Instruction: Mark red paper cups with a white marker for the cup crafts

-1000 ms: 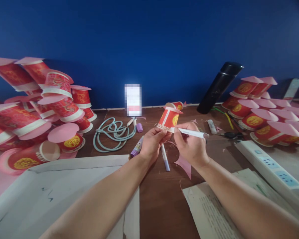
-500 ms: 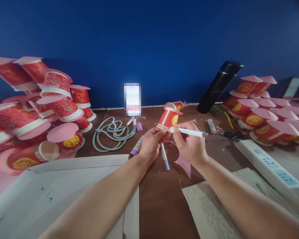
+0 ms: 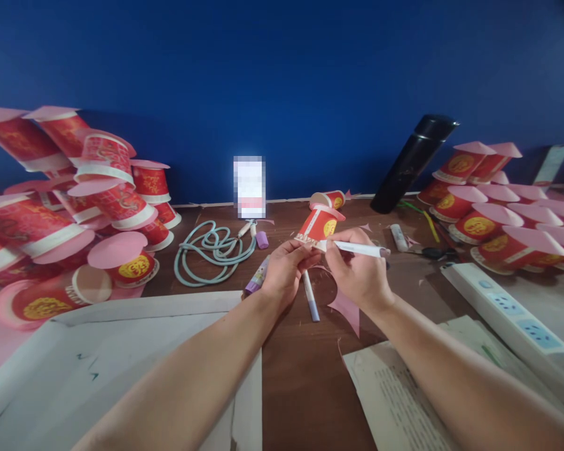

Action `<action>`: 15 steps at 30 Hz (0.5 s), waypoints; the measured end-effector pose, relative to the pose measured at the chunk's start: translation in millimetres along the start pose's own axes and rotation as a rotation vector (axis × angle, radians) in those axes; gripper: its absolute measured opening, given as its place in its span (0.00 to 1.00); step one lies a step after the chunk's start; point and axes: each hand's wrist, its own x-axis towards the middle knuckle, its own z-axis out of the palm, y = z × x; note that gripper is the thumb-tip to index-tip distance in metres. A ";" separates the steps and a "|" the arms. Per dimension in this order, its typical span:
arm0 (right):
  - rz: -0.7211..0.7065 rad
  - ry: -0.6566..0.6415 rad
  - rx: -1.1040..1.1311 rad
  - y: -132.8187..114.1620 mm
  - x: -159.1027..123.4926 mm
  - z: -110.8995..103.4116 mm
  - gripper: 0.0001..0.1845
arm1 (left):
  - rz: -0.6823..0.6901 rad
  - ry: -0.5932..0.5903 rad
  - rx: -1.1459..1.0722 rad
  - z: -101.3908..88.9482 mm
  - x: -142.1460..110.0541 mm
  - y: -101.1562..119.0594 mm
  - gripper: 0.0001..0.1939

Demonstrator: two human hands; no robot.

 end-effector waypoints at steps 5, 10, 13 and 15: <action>0.009 -0.006 0.015 0.6 -0.5 -0.5 0.05 | -0.002 0.000 0.011 -0.4 -0.1 -0.1 0.07; 0.013 -0.016 0.031 0.4 -0.7 -0.8 0.05 | -0.001 0.001 0.018 -0.6 -0.1 -0.3 0.08; 0.014 -0.017 0.032 -0.1 -0.3 -1.0 0.05 | 0.000 -0.004 0.022 -0.9 -0.1 -0.3 0.09; 0.015 -0.015 0.032 -0.2 -0.1 -0.9 0.05 | 0.000 -0.008 0.022 -1.0 0.0 -0.1 0.09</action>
